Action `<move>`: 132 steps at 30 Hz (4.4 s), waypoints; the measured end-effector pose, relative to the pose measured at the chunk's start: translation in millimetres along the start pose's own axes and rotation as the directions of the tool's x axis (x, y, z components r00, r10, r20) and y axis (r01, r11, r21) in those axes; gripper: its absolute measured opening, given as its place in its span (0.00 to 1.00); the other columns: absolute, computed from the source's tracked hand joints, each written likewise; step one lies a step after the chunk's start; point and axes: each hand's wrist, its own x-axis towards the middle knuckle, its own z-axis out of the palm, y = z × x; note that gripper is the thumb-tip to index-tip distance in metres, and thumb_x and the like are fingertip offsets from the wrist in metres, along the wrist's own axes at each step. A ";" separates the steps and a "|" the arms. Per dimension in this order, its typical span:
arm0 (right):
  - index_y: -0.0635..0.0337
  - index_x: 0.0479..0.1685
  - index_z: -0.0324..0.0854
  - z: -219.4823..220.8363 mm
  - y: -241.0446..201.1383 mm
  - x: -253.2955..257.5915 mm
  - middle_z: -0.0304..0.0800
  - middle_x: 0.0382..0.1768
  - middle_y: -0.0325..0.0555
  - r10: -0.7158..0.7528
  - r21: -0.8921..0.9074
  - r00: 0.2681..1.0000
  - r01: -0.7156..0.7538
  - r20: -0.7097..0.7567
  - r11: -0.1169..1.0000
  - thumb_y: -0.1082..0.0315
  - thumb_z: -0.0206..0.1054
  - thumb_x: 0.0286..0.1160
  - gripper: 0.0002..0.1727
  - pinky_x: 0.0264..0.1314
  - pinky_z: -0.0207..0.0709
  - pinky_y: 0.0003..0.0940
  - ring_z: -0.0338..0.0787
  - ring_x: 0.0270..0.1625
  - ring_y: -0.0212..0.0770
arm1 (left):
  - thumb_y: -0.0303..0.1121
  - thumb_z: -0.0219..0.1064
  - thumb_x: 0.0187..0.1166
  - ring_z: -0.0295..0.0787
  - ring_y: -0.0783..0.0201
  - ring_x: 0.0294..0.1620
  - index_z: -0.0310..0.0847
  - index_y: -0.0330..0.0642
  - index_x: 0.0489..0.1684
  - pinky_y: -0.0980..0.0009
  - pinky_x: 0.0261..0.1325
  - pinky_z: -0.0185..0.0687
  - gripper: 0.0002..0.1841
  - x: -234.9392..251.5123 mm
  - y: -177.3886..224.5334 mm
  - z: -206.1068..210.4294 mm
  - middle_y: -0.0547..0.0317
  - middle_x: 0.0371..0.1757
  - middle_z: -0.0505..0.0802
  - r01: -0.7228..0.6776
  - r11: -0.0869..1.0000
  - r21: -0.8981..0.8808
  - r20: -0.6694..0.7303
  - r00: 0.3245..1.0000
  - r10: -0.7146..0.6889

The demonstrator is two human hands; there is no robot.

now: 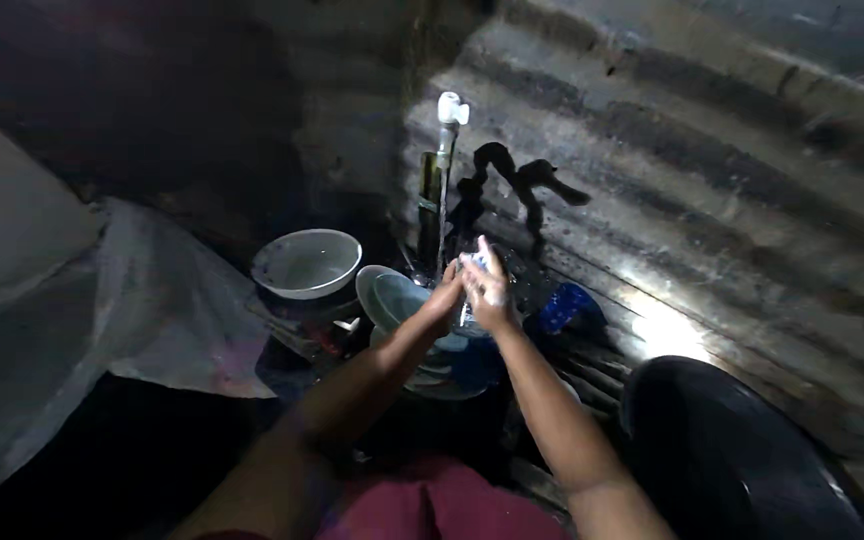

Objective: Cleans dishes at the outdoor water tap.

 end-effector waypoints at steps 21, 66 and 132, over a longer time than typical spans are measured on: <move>0.77 0.63 0.79 -17.1 -9.8 51.0 0.88 0.56 0.59 0.513 0.399 0.857 -0.456 -0.042 0.795 0.62 0.54 0.93 0.22 0.68 0.77 0.34 0.86 0.58 0.37 | 0.49 0.47 0.90 0.91 0.66 0.35 0.76 0.50 0.61 0.69 0.37 0.89 0.18 -18.7 143.0 70.7 0.59 0.39 0.91 0.456 0.822 -0.341 -0.121 0.846 -0.519; 0.72 0.63 0.83 -34.7 -32.2 16.2 0.86 0.66 0.62 0.510 0.056 0.819 -0.515 -0.263 0.856 0.69 0.65 0.83 0.17 0.72 0.80 0.43 0.87 0.68 0.48 | 0.27 0.77 0.71 0.86 0.49 0.61 0.36 0.63 0.95 0.50 0.54 0.87 0.55 21.8 101.9 -2.6 0.39 0.78 0.76 0.402 0.916 -0.013 -0.320 0.866 -0.385; 0.38 0.98 0.43 11.3 -39.7 82.2 0.78 0.73 0.69 0.560 -0.556 0.757 -0.320 0.337 0.767 0.62 0.89 0.52 0.68 0.65 0.77 0.69 0.86 0.66 0.69 | 0.39 0.46 0.94 0.84 0.68 0.27 0.76 0.38 0.58 0.71 0.31 0.83 0.16 47.1 110.2 -46.1 0.56 0.36 0.89 0.729 0.684 -0.034 -0.153 0.673 -0.724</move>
